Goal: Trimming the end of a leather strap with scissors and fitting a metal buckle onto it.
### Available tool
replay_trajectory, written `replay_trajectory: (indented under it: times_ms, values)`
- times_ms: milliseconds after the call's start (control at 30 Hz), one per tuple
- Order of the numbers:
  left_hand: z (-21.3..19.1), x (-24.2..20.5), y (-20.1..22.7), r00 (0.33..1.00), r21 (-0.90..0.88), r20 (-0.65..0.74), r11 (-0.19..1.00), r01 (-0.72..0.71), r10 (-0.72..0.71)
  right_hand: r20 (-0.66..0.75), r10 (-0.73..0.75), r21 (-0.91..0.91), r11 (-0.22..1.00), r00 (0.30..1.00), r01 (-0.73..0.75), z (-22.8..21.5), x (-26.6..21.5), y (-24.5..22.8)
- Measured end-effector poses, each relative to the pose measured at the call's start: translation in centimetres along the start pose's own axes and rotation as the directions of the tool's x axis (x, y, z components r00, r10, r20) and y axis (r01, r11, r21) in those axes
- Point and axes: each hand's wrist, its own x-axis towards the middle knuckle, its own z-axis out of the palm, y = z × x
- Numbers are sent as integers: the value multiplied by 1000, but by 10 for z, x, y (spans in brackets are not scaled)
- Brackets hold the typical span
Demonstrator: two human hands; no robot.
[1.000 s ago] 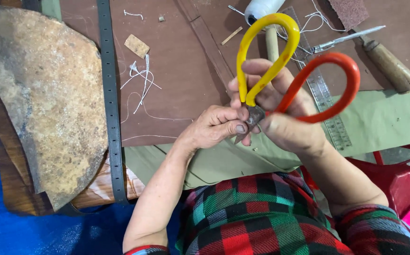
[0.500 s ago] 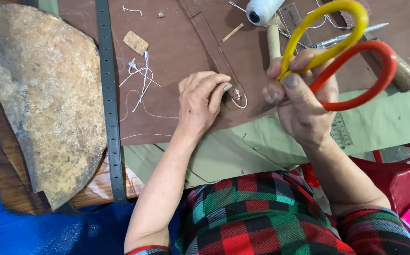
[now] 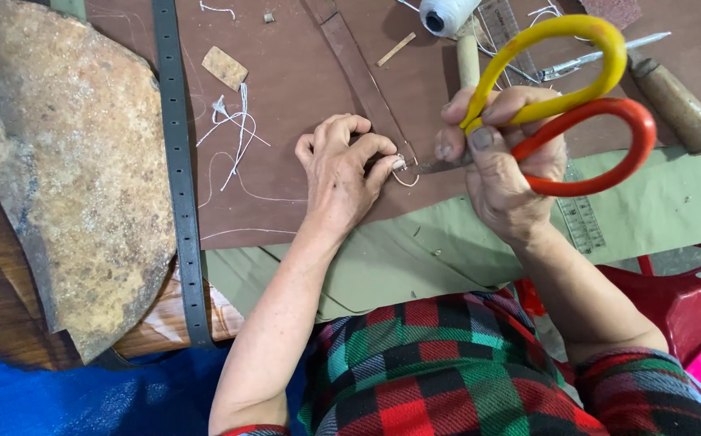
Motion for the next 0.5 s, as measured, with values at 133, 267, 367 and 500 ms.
replay_trajectory:
  times_ms: [133, 267, 367, 500]
  values:
    - [0, 0, -1, 1000, 2, -3, 1000, -8, 8, 34, -12, -60, 998, 999, 14, 3, 1, 5]
    - [1, 1, -1, 1000, 4, -19, 1000, -17, 17, 87, -36, -76, 996, 996, 43, 2, 4, 4]
    - [0, 1, -1, 1000, 6, -17, 1000, -19, 19, 104, -47, -127, 990, 993, 60, 2, 5, 3]
    - [0, 1, -1, 1000, 8, -16, 1000, -17, 17, 107, -41, -129, 990, 993, 55, 4, 5, 4]
